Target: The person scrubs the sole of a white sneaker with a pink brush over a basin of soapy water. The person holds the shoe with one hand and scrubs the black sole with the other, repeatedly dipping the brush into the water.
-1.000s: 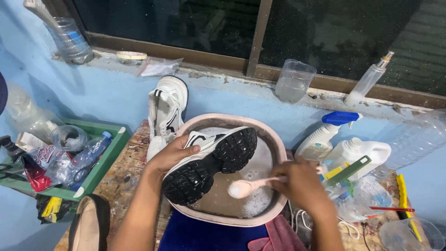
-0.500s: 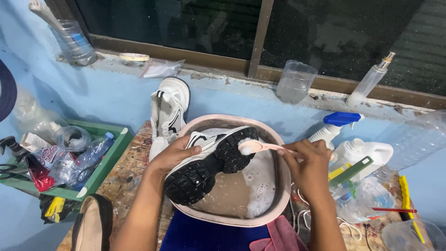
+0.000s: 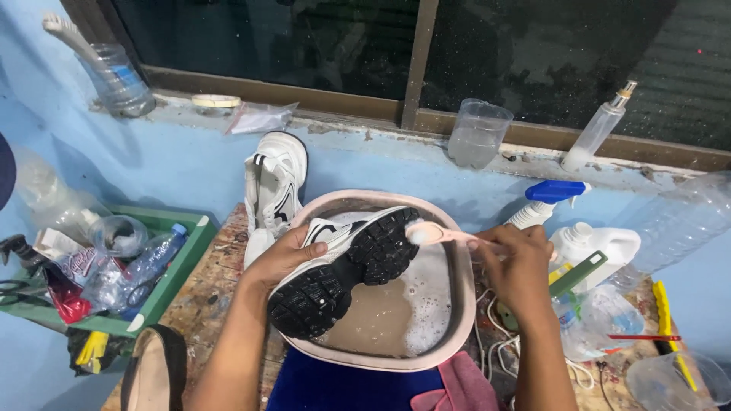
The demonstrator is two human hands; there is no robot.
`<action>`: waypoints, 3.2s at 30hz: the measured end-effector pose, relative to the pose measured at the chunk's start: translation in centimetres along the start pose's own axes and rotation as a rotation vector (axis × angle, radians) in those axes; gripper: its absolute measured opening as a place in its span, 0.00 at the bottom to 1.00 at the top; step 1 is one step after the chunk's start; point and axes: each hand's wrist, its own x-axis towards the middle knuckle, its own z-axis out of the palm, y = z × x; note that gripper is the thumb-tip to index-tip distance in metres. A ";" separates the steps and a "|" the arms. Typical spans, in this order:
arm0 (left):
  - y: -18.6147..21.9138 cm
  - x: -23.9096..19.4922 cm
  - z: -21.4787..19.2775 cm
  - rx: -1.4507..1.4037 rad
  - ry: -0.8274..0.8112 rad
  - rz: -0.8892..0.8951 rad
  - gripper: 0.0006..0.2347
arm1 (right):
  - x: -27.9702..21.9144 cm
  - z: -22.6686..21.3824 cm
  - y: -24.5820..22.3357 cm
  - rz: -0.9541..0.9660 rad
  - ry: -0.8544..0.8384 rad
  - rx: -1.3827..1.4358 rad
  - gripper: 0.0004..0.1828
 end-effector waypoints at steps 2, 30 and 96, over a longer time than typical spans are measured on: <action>-0.1 -0.1 -0.1 0.005 0.001 0.008 0.12 | 0.1 0.1 -1.1 -0.049 -0.104 0.069 0.03; -1.9 0.5 -1.1 -0.001 -0.022 -0.022 0.13 | -0.4 2.0 -3.1 -0.011 0.105 0.206 0.03; -1.5 0.9 -1.4 -0.045 -0.085 -0.024 0.13 | -1.6 -1.0 -8.0 -0.002 -0.436 -0.146 0.02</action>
